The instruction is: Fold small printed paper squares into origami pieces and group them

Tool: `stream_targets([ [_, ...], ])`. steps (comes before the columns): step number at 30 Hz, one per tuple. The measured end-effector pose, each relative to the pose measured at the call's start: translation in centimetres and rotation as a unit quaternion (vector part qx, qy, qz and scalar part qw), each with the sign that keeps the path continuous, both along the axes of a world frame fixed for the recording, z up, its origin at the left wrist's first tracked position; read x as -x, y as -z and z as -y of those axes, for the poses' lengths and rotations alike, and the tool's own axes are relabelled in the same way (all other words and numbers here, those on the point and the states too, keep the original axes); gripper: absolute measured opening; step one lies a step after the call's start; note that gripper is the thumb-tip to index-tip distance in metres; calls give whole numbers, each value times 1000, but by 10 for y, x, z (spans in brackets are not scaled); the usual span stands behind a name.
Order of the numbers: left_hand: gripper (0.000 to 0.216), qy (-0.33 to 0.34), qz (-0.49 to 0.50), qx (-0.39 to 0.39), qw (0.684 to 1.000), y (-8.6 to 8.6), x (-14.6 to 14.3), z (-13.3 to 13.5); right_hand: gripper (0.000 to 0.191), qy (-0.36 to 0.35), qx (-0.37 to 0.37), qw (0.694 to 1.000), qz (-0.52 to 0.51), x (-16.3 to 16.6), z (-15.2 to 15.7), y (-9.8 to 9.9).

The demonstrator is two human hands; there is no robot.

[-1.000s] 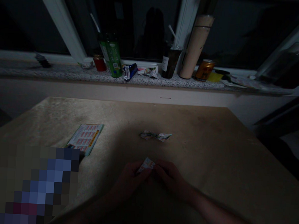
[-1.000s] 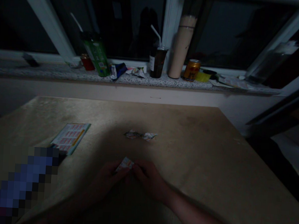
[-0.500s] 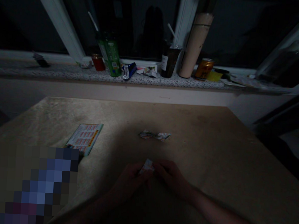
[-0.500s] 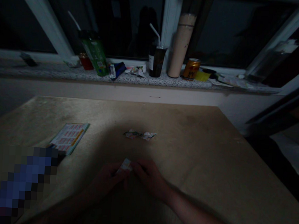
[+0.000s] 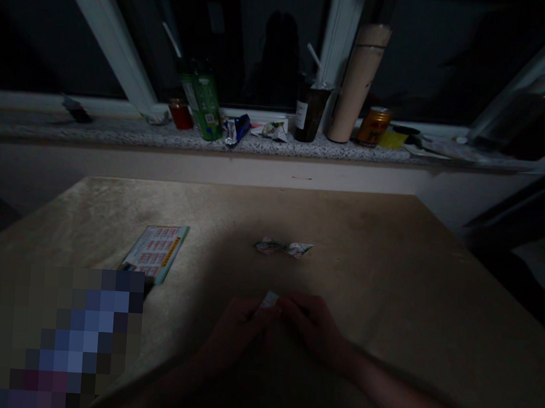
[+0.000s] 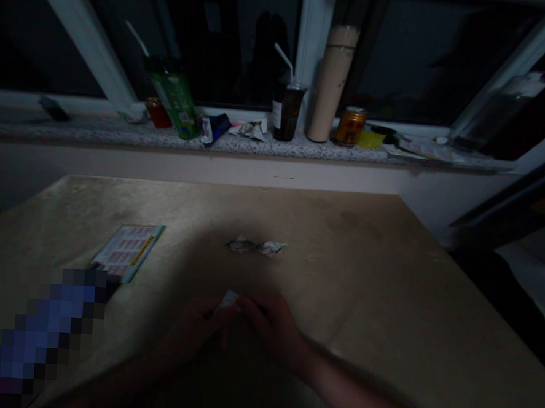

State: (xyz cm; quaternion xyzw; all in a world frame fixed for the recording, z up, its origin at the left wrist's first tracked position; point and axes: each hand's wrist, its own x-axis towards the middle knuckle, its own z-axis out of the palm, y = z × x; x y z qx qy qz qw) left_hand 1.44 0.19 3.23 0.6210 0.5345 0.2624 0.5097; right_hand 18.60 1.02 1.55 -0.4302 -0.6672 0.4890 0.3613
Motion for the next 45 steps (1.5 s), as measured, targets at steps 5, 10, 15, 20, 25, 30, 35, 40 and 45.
stream_targets([
  [5,45,-16,11,6,1000,-1,-1,0,41,35,25,999,-18,1,-1,4],
  [10,50,-6,18,-14,1000,1,-1,0,40,29,17,999,-13,0,0,5],
  [15,47,-29,9,-31,999,2,-1,0,38,35,-7,999,-8,2,3,0],
  [20,42,-34,5,-53,998,2,-1,-2,38,58,-34,998,11,2,4,4],
  [25,30,-66,27,-47,996,5,-1,-3,37,49,-48,997,21,0,5,4],
  [30,28,-66,16,-81,994,10,-4,0,42,89,-41,995,17,0,1,4],
  [35,30,-43,-6,-99,994,16,-3,1,37,118,-42,992,20,0,0,7],
  [40,28,-51,1,-93,994,13,-3,1,27,99,-58,993,15,-2,2,3],
  [45,39,-68,31,-69,995,8,-3,1,25,48,-43,998,15,-1,1,-1],
])
